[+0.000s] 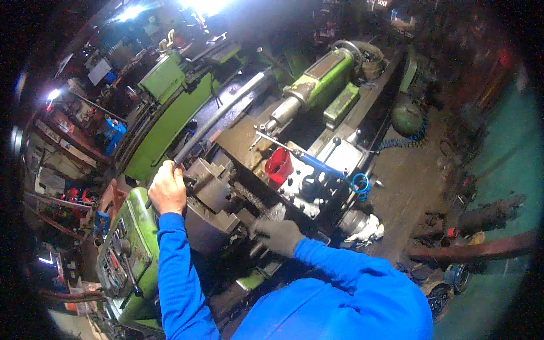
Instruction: The person operates a green metal lathe in a workshop, adjusting the chuck and tool post, then uses a wrench to tighten components. They handle a metal rod and a small cylindrical part, positioning them in the chuck and making adjustments to the machine's controls.
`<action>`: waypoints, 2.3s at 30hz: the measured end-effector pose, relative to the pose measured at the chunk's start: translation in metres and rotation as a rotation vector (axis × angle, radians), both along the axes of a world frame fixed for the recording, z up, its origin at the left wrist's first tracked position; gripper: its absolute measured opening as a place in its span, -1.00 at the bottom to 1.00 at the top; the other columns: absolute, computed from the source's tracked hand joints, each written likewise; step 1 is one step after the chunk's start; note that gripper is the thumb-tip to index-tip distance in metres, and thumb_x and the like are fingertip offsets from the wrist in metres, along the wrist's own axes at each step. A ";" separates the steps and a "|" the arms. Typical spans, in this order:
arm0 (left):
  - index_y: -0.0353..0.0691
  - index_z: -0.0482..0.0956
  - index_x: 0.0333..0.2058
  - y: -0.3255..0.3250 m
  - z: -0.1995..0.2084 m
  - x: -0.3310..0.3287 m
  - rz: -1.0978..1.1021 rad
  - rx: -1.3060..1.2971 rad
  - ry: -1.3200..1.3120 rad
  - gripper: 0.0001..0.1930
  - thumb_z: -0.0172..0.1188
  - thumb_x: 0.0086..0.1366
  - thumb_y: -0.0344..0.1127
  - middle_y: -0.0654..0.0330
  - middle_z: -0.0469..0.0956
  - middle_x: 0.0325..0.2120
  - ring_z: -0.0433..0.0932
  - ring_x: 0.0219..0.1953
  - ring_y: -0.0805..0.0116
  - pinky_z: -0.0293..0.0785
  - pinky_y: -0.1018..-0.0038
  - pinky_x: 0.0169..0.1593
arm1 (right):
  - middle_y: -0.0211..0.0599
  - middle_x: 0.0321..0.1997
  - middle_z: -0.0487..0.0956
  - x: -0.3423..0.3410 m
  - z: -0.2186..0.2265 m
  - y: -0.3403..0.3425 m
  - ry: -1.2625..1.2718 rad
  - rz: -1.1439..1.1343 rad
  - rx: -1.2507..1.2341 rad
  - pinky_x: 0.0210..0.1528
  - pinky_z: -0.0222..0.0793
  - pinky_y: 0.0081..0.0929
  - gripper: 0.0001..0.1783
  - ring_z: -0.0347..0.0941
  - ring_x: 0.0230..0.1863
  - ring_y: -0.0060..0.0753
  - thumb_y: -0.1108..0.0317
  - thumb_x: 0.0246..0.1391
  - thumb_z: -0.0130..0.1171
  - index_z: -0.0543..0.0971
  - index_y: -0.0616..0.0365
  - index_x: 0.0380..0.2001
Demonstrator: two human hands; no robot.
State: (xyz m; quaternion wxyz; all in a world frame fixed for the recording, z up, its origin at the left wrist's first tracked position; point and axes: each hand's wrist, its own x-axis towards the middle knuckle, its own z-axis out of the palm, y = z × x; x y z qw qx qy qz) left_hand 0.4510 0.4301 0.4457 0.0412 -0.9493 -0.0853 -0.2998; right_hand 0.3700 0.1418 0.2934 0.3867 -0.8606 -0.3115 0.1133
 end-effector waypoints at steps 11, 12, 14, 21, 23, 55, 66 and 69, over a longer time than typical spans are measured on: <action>-0.03 0.56 -0.18 0.000 -0.003 0.001 -0.011 0.054 -0.034 -0.79 0.28 0.38 -0.08 0.15 0.64 -0.34 0.69 -0.24 0.05 0.60 0.08 -0.18 | -0.07 0.06 0.70 0.229 0.271 -0.164 -0.943 -0.965 0.219 0.11 0.56 -0.17 -0.29 0.66 0.05 -0.02 0.20 0.25 0.39 0.43 0.23 0.38; -0.05 0.56 -0.18 -0.001 -0.001 0.001 -0.021 0.043 -0.025 -0.78 0.28 0.37 -0.08 0.15 0.64 -0.33 0.69 -0.24 0.06 0.61 0.10 -0.18 | -0.02 0.11 0.69 0.239 0.264 -0.174 -1.006 -0.926 0.295 0.14 0.58 -0.18 -0.30 0.66 0.09 -0.01 0.22 0.25 0.39 0.43 0.26 0.37; -0.06 0.56 -0.18 -0.001 -0.001 0.000 -0.035 0.021 -0.040 -0.77 0.29 0.37 -0.08 0.15 0.64 -0.32 0.69 -0.23 0.07 0.61 0.12 -0.19 | 0.03 0.16 0.69 0.227 0.242 -0.168 -1.061 -0.804 0.408 0.16 0.59 -0.19 -0.36 0.67 0.12 -0.02 0.28 0.24 0.39 0.49 0.31 0.32; -0.07 0.57 -0.17 0.009 -0.006 -0.003 -0.018 0.025 -0.025 -0.76 0.29 0.38 -0.07 0.16 0.65 -0.31 0.70 -0.22 0.06 0.61 0.07 -0.17 | -0.07 -0.16 0.77 0.037 0.121 -0.055 -0.328 -0.607 0.494 0.00 0.64 -0.34 -0.68 0.76 -0.07 -0.16 0.55 0.11 0.36 0.73 0.18 -0.03; -0.06 0.56 -0.19 0.011 -0.005 -0.003 -0.035 0.033 -0.058 -0.78 0.27 0.40 -0.07 0.13 0.66 -0.33 0.71 -0.24 0.03 0.61 0.06 -0.19 | -0.03 -0.13 0.77 0.014 0.105 -0.042 -0.301 -0.555 0.479 0.08 0.63 -0.36 -0.71 0.75 -0.01 -0.15 0.52 0.11 0.37 0.75 0.17 -0.06; 0.12 0.43 0.38 0.088 -0.029 0.030 0.062 0.061 0.129 -0.48 -0.09 0.59 0.14 0.00 0.67 0.13 0.67 0.01 -0.30 0.57 -0.11 0.04 | 0.12 -0.14 0.72 -0.284 -0.152 -0.337 0.344 -1.338 -0.346 -0.02 0.55 0.14 -0.54 0.65 -0.12 0.32 -0.05 0.25 0.12 0.71 0.13 -0.14; 0.05 0.62 0.10 0.098 -0.022 0.054 -0.034 0.374 -0.146 -0.56 0.16 0.43 0.16 -0.05 0.75 -0.28 0.73 -0.30 -0.21 0.63 -0.10 -0.27 | 0.10 -0.19 0.68 -0.444 -0.178 -0.468 0.134 -1.897 -0.110 -0.08 0.52 0.05 -0.74 0.62 -0.09 0.27 0.19 0.23 0.24 0.66 0.12 -0.15; -0.03 0.63 0.02 0.076 -0.021 0.070 -0.176 0.406 -0.244 -0.58 0.18 0.42 0.13 -0.06 0.72 -0.34 0.69 -0.36 -0.24 0.59 -0.09 -0.31 | 0.07 -0.15 0.69 -0.500 -0.226 -0.514 0.319 -2.101 -0.197 -0.04 0.54 -0.02 -0.76 0.64 -0.07 0.19 0.22 0.22 0.25 0.68 0.09 -0.14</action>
